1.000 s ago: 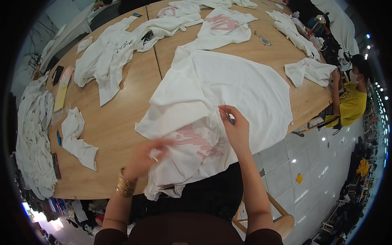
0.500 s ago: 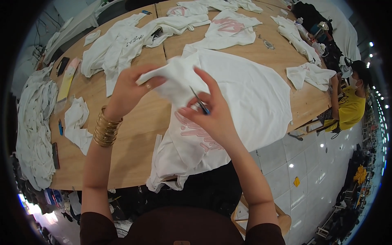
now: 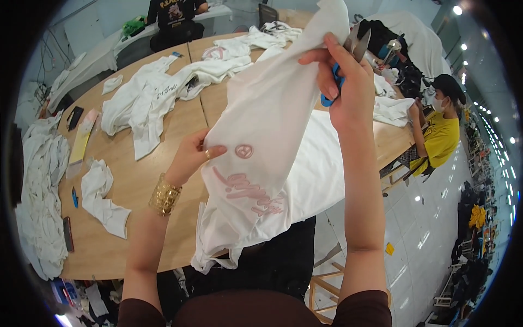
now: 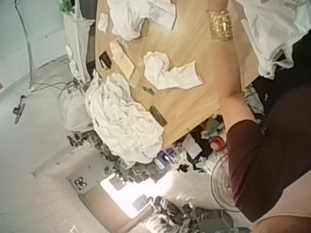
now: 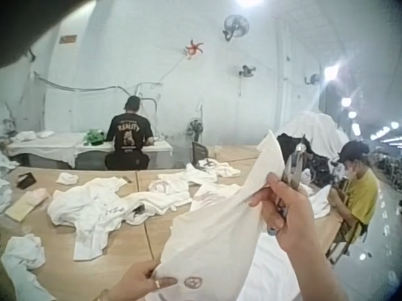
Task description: Trimming loose threads and excess fabric from white t-shirts using thread snips.
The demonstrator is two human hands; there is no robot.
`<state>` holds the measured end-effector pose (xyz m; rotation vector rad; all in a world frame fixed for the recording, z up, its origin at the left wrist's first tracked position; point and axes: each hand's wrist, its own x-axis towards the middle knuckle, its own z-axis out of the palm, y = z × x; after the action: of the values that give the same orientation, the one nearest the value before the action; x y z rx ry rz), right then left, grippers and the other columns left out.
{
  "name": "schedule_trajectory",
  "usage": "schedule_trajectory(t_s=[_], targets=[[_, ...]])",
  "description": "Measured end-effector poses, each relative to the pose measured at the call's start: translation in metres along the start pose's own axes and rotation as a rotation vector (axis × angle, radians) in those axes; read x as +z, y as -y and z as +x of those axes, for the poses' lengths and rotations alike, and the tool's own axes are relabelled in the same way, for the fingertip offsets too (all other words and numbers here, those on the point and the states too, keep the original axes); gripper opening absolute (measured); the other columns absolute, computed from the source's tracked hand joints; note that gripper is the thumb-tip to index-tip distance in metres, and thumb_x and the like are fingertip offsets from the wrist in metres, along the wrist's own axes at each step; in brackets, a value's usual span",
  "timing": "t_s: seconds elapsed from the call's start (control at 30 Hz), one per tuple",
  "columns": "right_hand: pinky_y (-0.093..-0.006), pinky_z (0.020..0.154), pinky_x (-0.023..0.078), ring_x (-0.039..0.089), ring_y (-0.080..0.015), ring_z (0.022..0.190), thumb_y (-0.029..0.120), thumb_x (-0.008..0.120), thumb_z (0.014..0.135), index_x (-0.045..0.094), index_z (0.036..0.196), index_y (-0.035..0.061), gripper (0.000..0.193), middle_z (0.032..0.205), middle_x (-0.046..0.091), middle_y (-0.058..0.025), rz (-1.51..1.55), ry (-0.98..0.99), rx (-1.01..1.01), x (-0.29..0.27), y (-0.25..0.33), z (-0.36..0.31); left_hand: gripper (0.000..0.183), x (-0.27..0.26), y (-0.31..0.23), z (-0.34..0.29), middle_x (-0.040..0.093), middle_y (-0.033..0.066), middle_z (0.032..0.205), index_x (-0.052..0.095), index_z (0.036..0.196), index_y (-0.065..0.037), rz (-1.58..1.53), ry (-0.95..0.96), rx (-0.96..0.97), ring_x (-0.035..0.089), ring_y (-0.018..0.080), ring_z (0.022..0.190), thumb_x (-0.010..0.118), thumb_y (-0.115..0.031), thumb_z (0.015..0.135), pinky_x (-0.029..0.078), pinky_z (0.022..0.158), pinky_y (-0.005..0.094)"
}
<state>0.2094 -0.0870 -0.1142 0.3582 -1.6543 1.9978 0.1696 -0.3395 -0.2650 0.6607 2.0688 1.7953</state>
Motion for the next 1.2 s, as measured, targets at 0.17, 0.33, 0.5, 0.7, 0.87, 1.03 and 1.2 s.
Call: schedule_trajectory(t_s=[0.17,0.33,0.5,0.7,0.87,1.03,1.2], targets=[[-0.0218,0.038,0.022,0.028,-0.0056,0.037,0.019,0.051,0.088,0.053,0.076,0.0007,0.022,0.067,0.062,-0.0129,0.034,0.011,0.029,-0.018,0.012,-0.007,0.031,0.0,-0.044,-0.024,0.059,0.0006,0.08,0.057,0.098,0.0,-0.162,0.068,0.075,0.052,0.0054,0.071,0.068,-0.018,0.076,0.043,0.064,0.0224],[-0.0201,0.035,0.022,0.027,-0.0055,0.035,0.023,0.042,0.093,0.054,0.076,-0.0003,0.031,0.07,0.06,-0.0093,0.139,0.08,0.085,-0.01,0.007,-0.006,0.027,0.004,-0.083,-0.032,0.054,-0.0028,0.075,0.056,0.094,-0.002,-0.197,0.612,-0.154,0.05,0.0038,0.069,0.07,-0.017,0.075,0.041,0.063,0.0193],[-0.0223,0.039,0.024,0.028,-0.006,0.037,0.023,0.047,0.09,0.054,0.073,0.0006,0.029,0.067,0.062,-0.0116,0.16,0.136,0.05,0.007,0.013,-0.001,0.027,0.015,-0.082,-0.035,0.048,-0.006,0.073,0.054,0.091,-0.005,-0.21,0.436,0.111,0.045,0.0005,0.066,0.072,-0.016,0.074,0.037,0.058,0.0179],[-0.0214,0.038,0.024,0.028,-0.006,0.036,0.022,0.044,0.091,0.054,0.075,0.0006,0.028,0.069,0.061,-0.011,0.211,0.194,-0.01,0.02,0.015,0.007,0.034,0.006,-0.091,-0.054,0.056,-0.0036,0.086,0.054,0.101,-0.005,-0.23,0.279,0.108,0.051,0.0033,0.077,0.072,-0.015,0.074,0.043,0.071,0.0197],[-0.0209,0.036,0.024,0.028,-0.0066,0.035,0.021,0.042,0.092,0.053,0.076,0.0,0.028,0.071,0.06,-0.0116,0.245,0.274,-0.033,0.046,0.01,0.018,0.031,-0.002,-0.1,-0.065,0.061,0.0017,0.094,0.056,0.108,0.0,-0.421,0.004,0.042,0.054,0.0038,0.081,0.061,-0.02,0.085,0.044,0.07,0.0205],[-0.0215,0.04,0.023,0.028,-0.0057,0.039,0.021,0.049,0.087,0.055,0.074,0.0012,0.024,0.07,0.063,-0.011,0.097,0.254,-0.082,0.082,-0.014,0.05,0.027,-0.034,-0.077,-0.048,0.059,-0.0034,0.08,0.059,0.101,0.0,-0.15,-0.397,0.275,0.048,0.002,0.069,0.058,-0.024,0.087,0.042,0.062,0.0183],[-0.03,0.054,0.041,0.053,-0.0155,0.058,0.028,0.056,0.082,0.061,0.095,0.0087,0.024,0.073,0.063,-0.0087,-0.629,0.225,-0.01,0.095,-0.102,0.042,0.036,-0.168,0.02,-0.02,0.059,0.0129,0.069,0.058,0.087,0.004,0.511,-0.827,0.159,0.053,0.019,0.064,0.059,-0.032,0.081,0.042,0.063,0.0316]])
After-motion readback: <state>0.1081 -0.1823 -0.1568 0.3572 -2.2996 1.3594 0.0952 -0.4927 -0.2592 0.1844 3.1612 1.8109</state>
